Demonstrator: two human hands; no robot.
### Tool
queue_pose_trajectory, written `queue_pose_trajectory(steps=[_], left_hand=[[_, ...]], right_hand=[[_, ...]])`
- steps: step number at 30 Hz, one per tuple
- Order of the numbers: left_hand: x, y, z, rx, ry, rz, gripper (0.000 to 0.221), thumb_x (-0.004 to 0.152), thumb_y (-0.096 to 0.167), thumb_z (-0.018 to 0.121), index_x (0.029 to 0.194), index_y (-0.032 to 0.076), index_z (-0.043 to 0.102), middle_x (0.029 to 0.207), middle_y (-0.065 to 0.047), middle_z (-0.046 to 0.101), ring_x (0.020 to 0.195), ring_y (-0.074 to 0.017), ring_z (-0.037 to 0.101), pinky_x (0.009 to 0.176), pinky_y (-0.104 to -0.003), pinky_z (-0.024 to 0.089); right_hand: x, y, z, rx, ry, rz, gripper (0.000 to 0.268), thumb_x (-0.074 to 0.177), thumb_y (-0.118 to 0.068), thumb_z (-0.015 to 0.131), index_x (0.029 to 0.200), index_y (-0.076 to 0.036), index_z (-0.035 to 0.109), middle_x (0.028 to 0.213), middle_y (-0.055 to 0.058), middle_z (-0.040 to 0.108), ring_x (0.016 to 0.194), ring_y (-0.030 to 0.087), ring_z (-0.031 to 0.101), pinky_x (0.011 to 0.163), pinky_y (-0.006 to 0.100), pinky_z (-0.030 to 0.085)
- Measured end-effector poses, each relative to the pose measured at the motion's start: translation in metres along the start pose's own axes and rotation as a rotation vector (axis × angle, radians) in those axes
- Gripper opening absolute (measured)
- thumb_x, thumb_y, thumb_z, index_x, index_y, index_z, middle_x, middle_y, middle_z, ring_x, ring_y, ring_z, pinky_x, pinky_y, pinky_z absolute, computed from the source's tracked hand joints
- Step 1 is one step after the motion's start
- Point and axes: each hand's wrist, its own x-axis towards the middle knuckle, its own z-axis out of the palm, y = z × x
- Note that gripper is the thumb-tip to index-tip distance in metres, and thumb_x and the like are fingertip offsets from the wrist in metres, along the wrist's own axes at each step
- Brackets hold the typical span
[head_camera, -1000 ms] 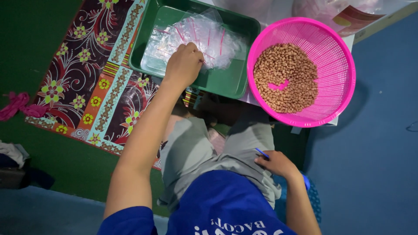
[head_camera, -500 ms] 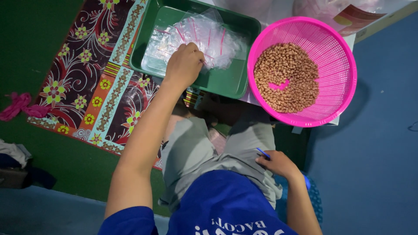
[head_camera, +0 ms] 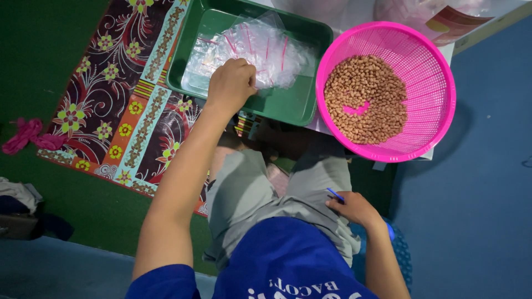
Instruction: Scooping peanuts from a large basket into small plastic bags using a spoon and organizing them on a tray.
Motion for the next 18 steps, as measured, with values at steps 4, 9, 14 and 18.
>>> queue_pose_trajectory(steps=[4, 9, 14, 18], left_hand=[[-0.001, -0.0012, 0.0018, -0.006, -0.014, 0.008, 0.02, 0.078, 0.022, 0.082, 0.074, 0.017, 0.062, 0.086, -0.001, 0.057, 0.092, -0.0276, 0.06, 0.073, -0.041, 0.049], [-0.0039, 0.0021, -0.0013, -0.013, 0.006, 0.026, 0.021, 0.079, 0.021, 0.081, 0.073, 0.016, 0.062, 0.082, -0.002, 0.057, 0.089, -0.0287, 0.061, 0.071, -0.041, 0.05], [-0.0047, 0.0038, -0.0031, -0.003, 0.026, 0.034, 0.021, 0.077, 0.022, 0.081, 0.073, 0.018, 0.061, 0.079, -0.002, 0.057, 0.086, -0.0287, 0.063, 0.069, -0.04, 0.051], [-0.0048, 0.0037, -0.0019, -0.005, 0.039, 0.038, 0.021, 0.078, 0.022, 0.081, 0.072, 0.018, 0.061, 0.079, -0.002, 0.057, 0.085, -0.0288, 0.063, 0.069, -0.041, 0.051]], right_hand=[[0.002, -0.0008, -0.0009, 0.001, -0.007, 0.011, 0.032, 0.095, -0.037, 0.065, 0.096, -0.01, 0.081, 0.094, 0.018, 0.08, 0.096, 0.035, 0.076, 0.082, 0.04, 0.058], [0.0077, 0.0051, 0.0027, 0.011, 0.001, 0.017, 0.031, 0.095, -0.037, 0.066, 0.095, -0.01, 0.081, 0.092, 0.016, 0.081, 0.093, 0.032, 0.077, 0.082, 0.039, 0.058], [0.0061, 0.005, 0.0011, 0.005, -0.001, -0.002, 0.032, 0.094, -0.037, 0.066, 0.096, -0.008, 0.08, 0.094, 0.019, 0.079, 0.097, 0.037, 0.075, 0.083, 0.043, 0.058], [0.0055, 0.0039, 0.002, 0.009, 0.002, 0.023, 0.029, 0.096, -0.036, 0.066, 0.096, -0.011, 0.081, 0.093, 0.015, 0.08, 0.094, 0.032, 0.077, 0.082, 0.038, 0.057]])
